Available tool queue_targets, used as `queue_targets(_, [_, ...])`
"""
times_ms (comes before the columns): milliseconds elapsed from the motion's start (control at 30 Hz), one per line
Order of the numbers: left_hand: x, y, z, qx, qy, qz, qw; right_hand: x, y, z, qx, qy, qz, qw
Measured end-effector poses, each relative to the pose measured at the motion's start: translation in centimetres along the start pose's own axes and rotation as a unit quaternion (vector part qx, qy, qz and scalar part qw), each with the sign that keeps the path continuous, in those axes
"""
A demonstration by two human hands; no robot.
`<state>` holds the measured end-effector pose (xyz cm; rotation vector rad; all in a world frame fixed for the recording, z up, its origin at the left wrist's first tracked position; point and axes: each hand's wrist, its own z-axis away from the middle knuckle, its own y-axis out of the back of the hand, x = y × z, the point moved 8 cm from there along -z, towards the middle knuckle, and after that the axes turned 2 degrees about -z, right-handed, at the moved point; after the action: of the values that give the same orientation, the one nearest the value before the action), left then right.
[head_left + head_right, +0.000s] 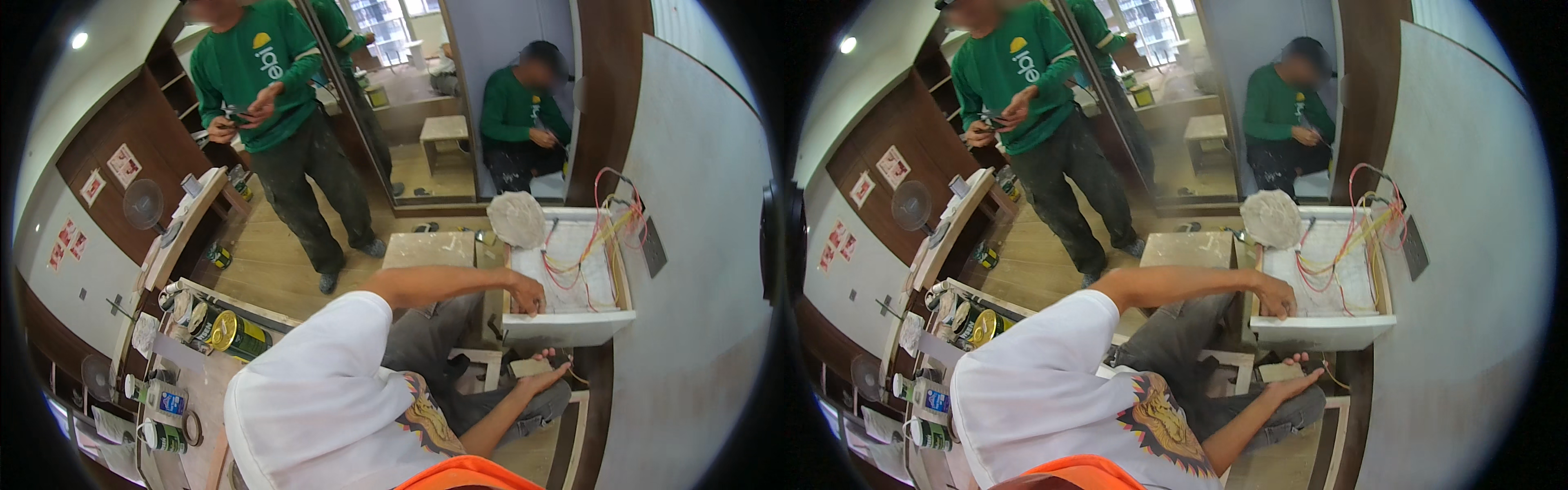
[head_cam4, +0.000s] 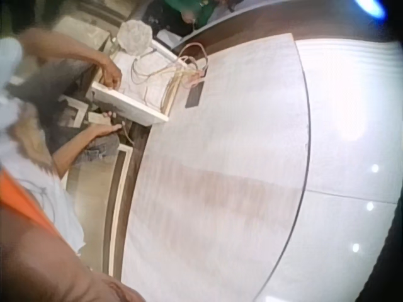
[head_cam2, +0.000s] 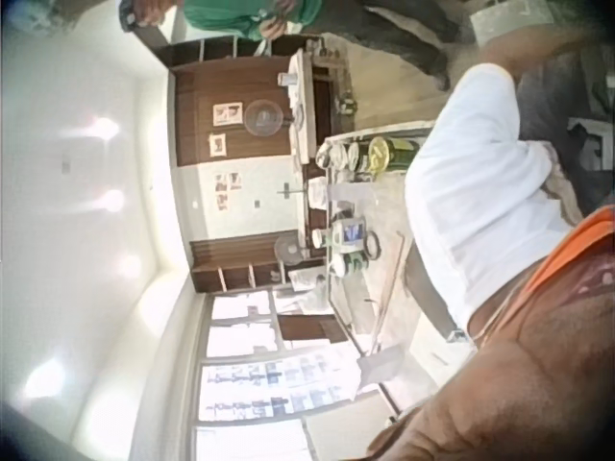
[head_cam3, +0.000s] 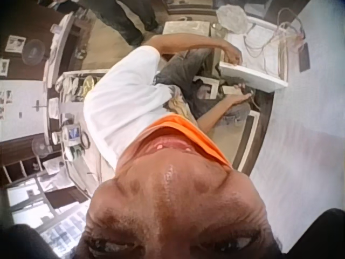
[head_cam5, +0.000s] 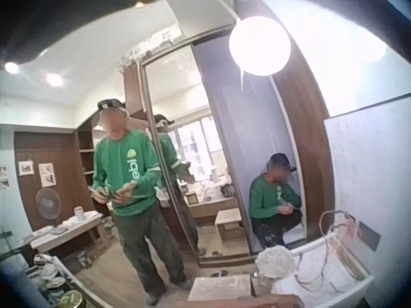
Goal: The person sands the edges and corners of a white cabinet using a sanding block. They work on multiple sections of the cabinet, including the top edge and side panels, while seated on the floor.
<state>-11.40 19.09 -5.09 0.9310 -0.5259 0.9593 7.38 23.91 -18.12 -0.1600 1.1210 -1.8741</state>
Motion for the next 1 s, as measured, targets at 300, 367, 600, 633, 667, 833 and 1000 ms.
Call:
queue_targets(300, [5.6, -1.0, -0.1, 0.194, -0.042, -0.342, 0.919, -0.5, 0.7, -0.7, -0.001, 0.029, -0.006, 1.000])
queue_targets(367, [5.4, -1.7, 0.4, 0.231, -0.034, -0.326, 0.916, -0.3, 1.1, -0.6, -0.001, 0.008, 0.002, 1.000])
queue_targets(600, [5.1, -1.9, 1.0, 0.252, -0.029, -0.332, 0.909, -0.9, -0.8, 1.2, 0.033, 0.058, 0.034, 0.997])
queue_targets(633, [4.9, -2.2, 0.9, 0.244, -0.026, -0.344, 0.906, -1.5, -1.2, 2.0, 0.052, 0.098, 0.037, 0.993])
queue_targets(667, [4.2, -2.2, 0.9, 0.244, -0.022, -0.340, 0.908, -1.1, -1.9, 2.7, 0.040, 0.061, 0.051, 0.996])
queue_targets(833, [3.6, -2.7, 1.2, 0.278, -0.024, -0.354, 0.893, -1.3, -0.7, 1.0, 0.010, 0.057, 0.046, 0.997])
queue_targets(1000, [3.2, -3.8, 0.8, 0.323, -0.010, -0.384, 0.865, -0.7, -0.2, -0.2, -0.008, 0.074, 0.066, 0.995])
